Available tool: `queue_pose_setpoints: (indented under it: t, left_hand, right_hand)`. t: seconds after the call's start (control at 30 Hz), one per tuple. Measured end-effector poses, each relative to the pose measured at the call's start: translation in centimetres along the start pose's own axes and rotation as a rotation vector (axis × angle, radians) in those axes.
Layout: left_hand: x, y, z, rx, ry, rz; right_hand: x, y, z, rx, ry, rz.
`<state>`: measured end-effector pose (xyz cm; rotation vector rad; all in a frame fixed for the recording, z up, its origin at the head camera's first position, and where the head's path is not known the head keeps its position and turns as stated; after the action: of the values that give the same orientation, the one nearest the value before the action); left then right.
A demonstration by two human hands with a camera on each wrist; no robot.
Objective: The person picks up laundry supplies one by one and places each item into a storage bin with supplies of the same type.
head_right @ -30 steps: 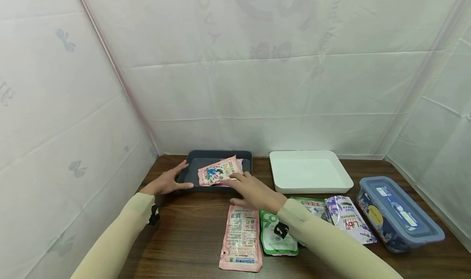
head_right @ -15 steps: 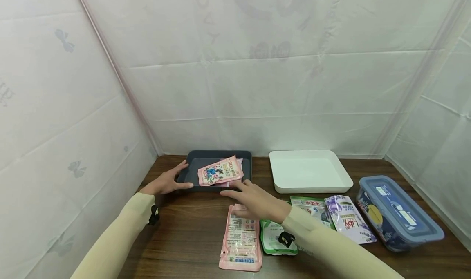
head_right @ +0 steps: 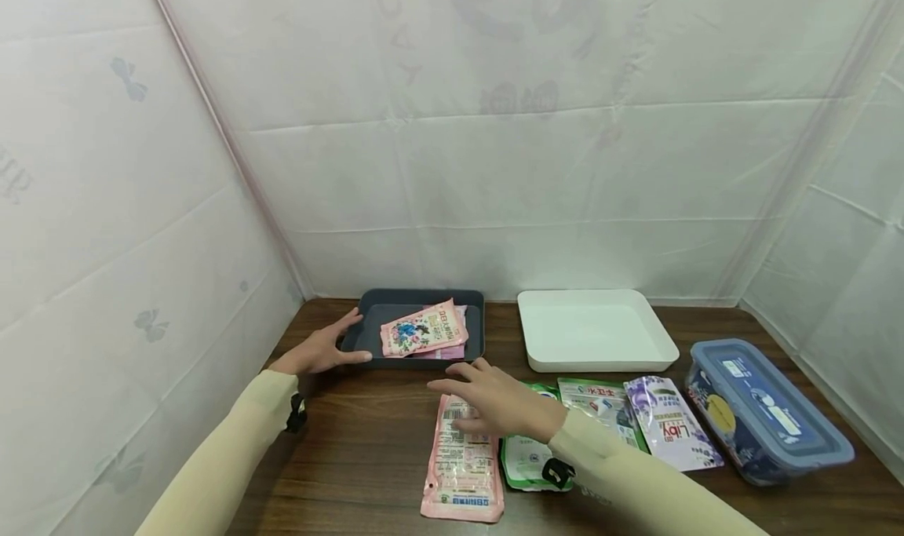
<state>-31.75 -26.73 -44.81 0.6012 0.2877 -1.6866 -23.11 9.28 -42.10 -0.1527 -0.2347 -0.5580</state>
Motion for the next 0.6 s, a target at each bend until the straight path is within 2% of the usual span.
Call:
queue_pose_setpoints:
  t: [0.33,0.6]
  left_hand:
    - [0.1,0.1,0.1,0.002,0.008,-0.019]
    - [0.0,0.2,0.1,0.004,0.011,-0.020]
  right_hand:
    - [0.0,0.8,-0.7,0.076,-0.034,-0.061]
    - [0.2,1.5,-0.8,0.092,-0.075,-0.063]
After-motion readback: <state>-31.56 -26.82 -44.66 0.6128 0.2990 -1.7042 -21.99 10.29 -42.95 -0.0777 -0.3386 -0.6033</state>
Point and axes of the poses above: each hand's wrist, its own y-axis away from the middle knuckle, its own z-axis out of the back of the hand, x = y × z, the point moved 2 cm from there along -y, towards the middle knuckle
